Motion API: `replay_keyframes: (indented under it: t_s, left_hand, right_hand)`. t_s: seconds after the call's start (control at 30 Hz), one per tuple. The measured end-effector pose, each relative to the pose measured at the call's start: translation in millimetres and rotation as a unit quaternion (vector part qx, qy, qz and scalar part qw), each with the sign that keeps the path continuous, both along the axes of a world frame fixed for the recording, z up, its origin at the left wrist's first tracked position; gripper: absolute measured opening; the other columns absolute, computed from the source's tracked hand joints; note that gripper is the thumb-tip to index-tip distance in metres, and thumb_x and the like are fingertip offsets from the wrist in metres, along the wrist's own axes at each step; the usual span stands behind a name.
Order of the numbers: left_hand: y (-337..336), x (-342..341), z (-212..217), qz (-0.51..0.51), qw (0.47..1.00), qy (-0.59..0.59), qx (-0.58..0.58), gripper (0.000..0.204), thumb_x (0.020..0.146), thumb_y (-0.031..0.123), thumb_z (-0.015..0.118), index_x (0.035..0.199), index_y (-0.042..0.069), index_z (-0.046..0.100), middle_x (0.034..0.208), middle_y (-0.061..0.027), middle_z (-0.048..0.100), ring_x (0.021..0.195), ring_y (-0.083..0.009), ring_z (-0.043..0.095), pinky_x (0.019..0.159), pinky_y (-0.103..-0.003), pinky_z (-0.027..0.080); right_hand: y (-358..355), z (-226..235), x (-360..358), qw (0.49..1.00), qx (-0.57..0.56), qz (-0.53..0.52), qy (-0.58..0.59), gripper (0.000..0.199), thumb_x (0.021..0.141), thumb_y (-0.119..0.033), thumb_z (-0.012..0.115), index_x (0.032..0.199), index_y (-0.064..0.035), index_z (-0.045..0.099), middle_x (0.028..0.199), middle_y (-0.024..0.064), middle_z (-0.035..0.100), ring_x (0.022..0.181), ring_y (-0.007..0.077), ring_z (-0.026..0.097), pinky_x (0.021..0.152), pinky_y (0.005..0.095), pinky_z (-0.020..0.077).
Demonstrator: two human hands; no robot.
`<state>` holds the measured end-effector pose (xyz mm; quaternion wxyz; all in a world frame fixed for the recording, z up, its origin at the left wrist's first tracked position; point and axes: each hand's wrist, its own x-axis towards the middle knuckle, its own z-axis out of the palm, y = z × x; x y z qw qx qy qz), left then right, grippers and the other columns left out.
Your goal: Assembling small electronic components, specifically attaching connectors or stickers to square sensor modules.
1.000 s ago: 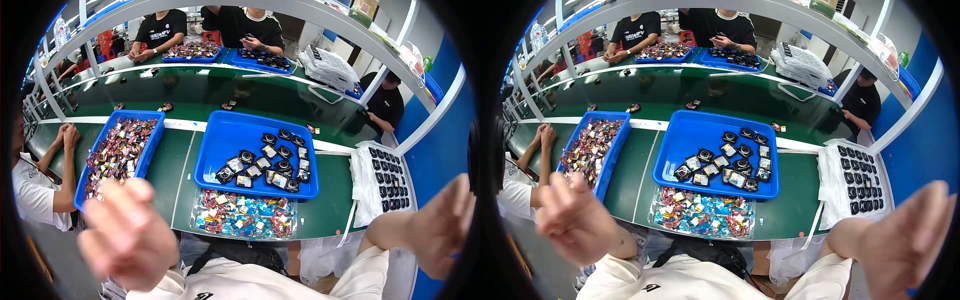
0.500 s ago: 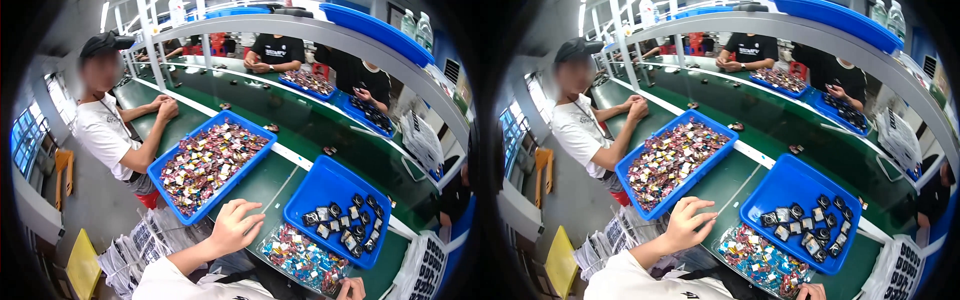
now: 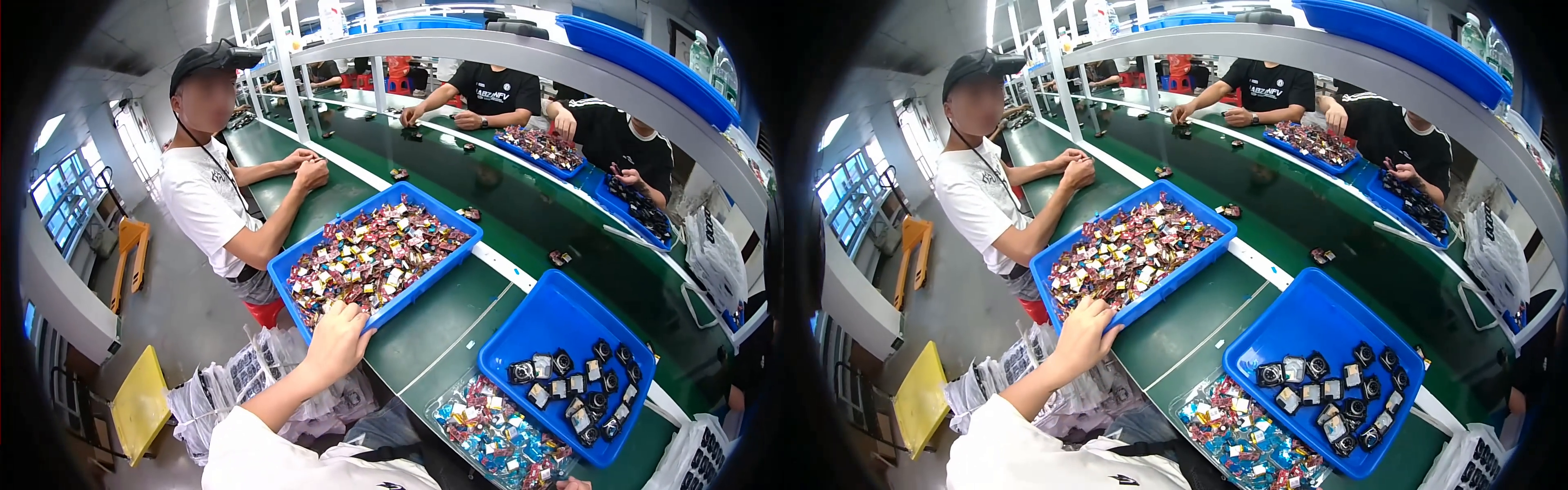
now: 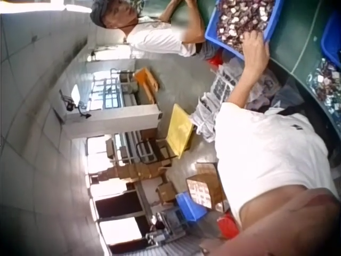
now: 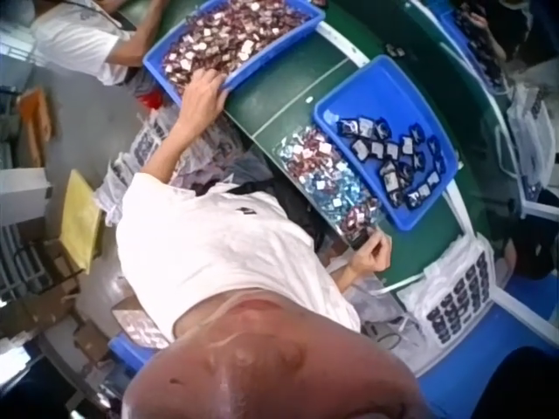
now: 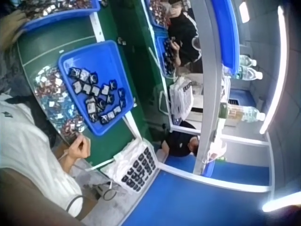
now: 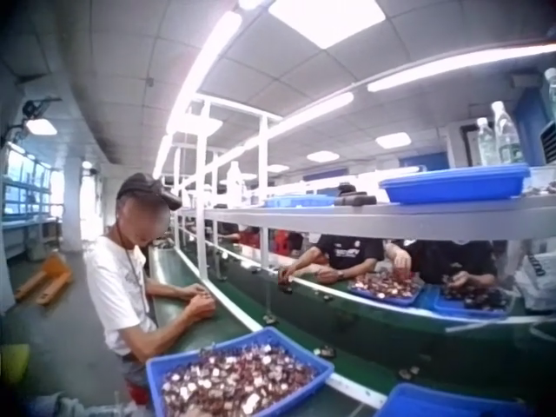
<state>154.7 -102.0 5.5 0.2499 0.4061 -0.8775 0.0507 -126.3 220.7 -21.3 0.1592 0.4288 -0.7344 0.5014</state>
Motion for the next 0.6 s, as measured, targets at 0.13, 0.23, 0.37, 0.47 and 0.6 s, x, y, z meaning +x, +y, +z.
replay_keyframes:
  t_s: [0.13, 0.23, 0.37, 0.47, 0.6]
  left_hand:
    - [7, -10, 4, -0.018, 1.000, 0.000, -0.008, 0.020, 0.073, 0.015, 0.072, 0.082, 0.000, 0.061, 0.083, -0.0112, 0.054, 0.082, -0.0278, 0.052, 0.071, -0.038, 0.045]
    - [7, -15, 6, -0.034, 0.999, -0.009, -0.010, 0.021, 0.073, 0.016, 0.072, 0.082, 0.001, 0.062, 0.083, -0.0108, 0.054, 0.082, -0.0272, 0.052, 0.070, -0.037, 0.045]
    - [11, -26, 3, -0.048, 0.997, 0.056, 0.028, 0.023, 0.078, 0.015, 0.070, 0.091, -0.002, 0.064, 0.086, -0.0136, 0.057, 0.085, -0.0305, 0.052, 0.077, -0.039, 0.045]
    - [9, -27, 5, -0.056, 0.987, 0.101, 0.112, 0.023, 0.082, 0.012, 0.065, 0.099, -0.002, 0.064, 0.091, -0.0163, 0.059, 0.091, -0.0337, 0.054, 0.082, -0.041, 0.044]
    - [6, -25, 4, -0.033, 0.977, 0.105, 0.182, 0.027, 0.082, 0.010, 0.064, 0.107, -0.001, 0.064, 0.096, -0.0170, 0.060, 0.096, -0.0340, 0.056, 0.086, -0.041, 0.043]
  right_hand:
    - [8, -10, -6, 0.998, -0.024, 0.004, -0.061, 0.012, 0.089, 0.000, 0.060, 0.081, 0.0089, 0.062, 0.074, 0.0120, 0.062, 0.060, 0.0201, 0.059, 0.055, 0.0304, 0.0499]
    - [9, -9, -4, 0.997, -0.028, 0.009, -0.076, 0.012, 0.090, -0.001, 0.059, 0.083, 0.0094, 0.061, 0.075, 0.0110, 0.062, 0.060, 0.0186, 0.059, 0.055, 0.0289, 0.0508]
    - [13, -13, -5, 0.996, -0.019, -0.007, -0.083, 0.012, 0.089, -0.001, 0.061, 0.085, 0.0100, 0.062, 0.076, 0.0110, 0.063, 0.061, 0.0180, 0.061, 0.056, 0.0273, 0.0516]
    - [11, -16, -5, 0.997, -0.011, -0.013, -0.076, 0.010, 0.089, 0.001, 0.062, 0.085, 0.0095, 0.063, 0.075, 0.0109, 0.064, 0.062, 0.0172, 0.061, 0.057, 0.0275, 0.0514]
    - [6, -14, -5, 0.998, -0.005, -0.016, -0.064, 0.008, 0.088, 0.003, 0.060, 0.085, 0.0090, 0.063, 0.071, 0.0101, 0.064, 0.059, 0.0165, 0.060, 0.057, 0.0274, 0.0496]
